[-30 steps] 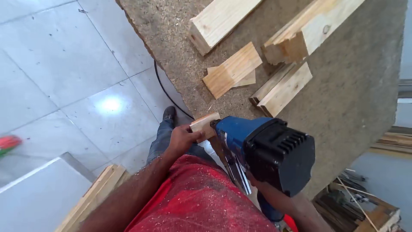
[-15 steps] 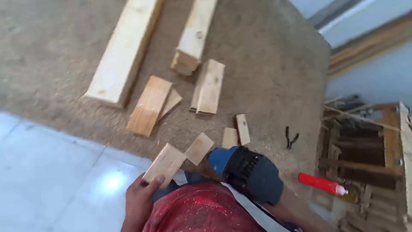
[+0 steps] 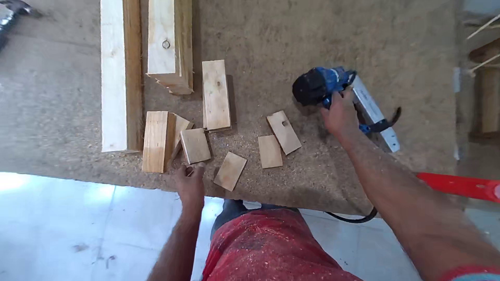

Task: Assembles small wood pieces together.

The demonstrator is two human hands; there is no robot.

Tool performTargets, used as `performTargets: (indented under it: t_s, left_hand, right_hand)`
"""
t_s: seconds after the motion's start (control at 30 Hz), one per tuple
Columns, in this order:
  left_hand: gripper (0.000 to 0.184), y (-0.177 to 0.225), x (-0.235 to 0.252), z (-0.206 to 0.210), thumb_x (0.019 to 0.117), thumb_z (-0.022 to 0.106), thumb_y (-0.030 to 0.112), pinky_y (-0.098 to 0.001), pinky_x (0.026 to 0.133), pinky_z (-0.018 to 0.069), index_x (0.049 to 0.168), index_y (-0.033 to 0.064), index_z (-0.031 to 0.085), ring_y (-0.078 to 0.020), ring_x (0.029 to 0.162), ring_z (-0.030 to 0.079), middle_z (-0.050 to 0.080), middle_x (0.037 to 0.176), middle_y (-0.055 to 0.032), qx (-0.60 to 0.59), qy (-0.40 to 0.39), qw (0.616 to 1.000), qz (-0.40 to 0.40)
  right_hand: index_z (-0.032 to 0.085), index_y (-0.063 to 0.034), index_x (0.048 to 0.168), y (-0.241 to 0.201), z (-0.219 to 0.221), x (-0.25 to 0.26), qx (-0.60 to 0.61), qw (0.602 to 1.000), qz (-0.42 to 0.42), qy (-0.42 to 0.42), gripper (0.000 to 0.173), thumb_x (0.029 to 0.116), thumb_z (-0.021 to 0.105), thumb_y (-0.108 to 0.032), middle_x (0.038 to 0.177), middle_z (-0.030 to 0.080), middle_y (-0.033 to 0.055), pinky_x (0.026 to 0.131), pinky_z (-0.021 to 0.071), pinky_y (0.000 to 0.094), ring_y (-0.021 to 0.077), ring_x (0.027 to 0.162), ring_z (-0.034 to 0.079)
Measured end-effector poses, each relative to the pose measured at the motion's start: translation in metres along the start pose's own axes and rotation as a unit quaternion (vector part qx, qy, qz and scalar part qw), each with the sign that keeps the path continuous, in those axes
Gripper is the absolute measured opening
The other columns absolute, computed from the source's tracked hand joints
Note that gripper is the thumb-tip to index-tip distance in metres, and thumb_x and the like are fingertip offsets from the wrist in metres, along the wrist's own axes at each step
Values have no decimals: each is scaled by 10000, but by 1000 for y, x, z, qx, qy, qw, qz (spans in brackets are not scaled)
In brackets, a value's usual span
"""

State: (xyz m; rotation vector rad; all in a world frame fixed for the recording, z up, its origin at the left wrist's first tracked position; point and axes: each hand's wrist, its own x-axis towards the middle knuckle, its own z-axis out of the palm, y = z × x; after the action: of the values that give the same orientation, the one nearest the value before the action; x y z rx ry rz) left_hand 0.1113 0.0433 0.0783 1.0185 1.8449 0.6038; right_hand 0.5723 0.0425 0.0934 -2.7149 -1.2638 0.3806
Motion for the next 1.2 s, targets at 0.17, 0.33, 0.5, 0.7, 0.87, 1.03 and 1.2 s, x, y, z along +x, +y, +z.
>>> performTargets:
  t_s: [0.17,0.33,0.5,0.7,0.87,1.03,1.2]
  left_hand:
    - [923,-2,-43,53,767,855,534,-658,1073,442,1470,45,513,-453,1346,496,485,1489,-253,342,-100,922,150]
    - [996,-2,-19,81,749,833,544,-632,1053,453,1516,45,440,-451,1310,519,513,1443,-260,450,-102,879,120]
    - [897,4,-23,30,696,898,289,-485,985,566,1462,75,483,-253,1180,642,613,1334,-131,159,-224,951,144]
    - [915,11,-42,-6,661,936,269,-409,1026,565,1440,111,483,-203,1202,641,647,1313,-67,-89,-305,917,240]
    - [745,14,-41,-20,786,852,406,-427,864,614,1396,140,516,-217,1020,709,703,1193,-90,-271,-354,889,109]
    - [676,32,-30,-37,1029,231,670,-358,684,605,1260,155,603,-224,874,715,722,1056,-116,-286,-447,830,-170]
    - [695,58,-47,-49,1046,179,639,-296,596,593,1092,155,675,-149,748,710,739,926,-63,-191,-550,797,-159]
  right_hand:
    - [625,-9,1319,-30,14,-109,21,994,-42,-100,511,1019,579,-421,1360,568,281,988,513,633,458,1232,587]
    - [584,4,1316,-93,73,-159,-8,980,-3,-201,870,854,656,-730,1325,537,301,831,580,572,456,1093,637]
    - [524,5,1362,-109,77,-163,-37,982,15,-187,910,809,738,-686,1313,522,326,782,587,554,463,1021,657]
    - [490,-14,1326,-127,83,-179,-58,979,41,-189,764,848,743,-553,1094,650,275,758,590,569,442,973,695]
    - [407,-2,1448,-126,69,-178,-20,967,45,-249,859,886,654,-602,1075,690,246,800,578,604,418,974,710]
    - [366,-156,1579,-108,12,-219,295,876,-146,-352,917,828,827,-408,1384,643,69,992,576,495,214,1190,670]
    - [464,-88,1533,-131,1,-243,177,879,-415,-153,885,798,849,-396,1481,569,104,1167,423,506,268,1405,506]
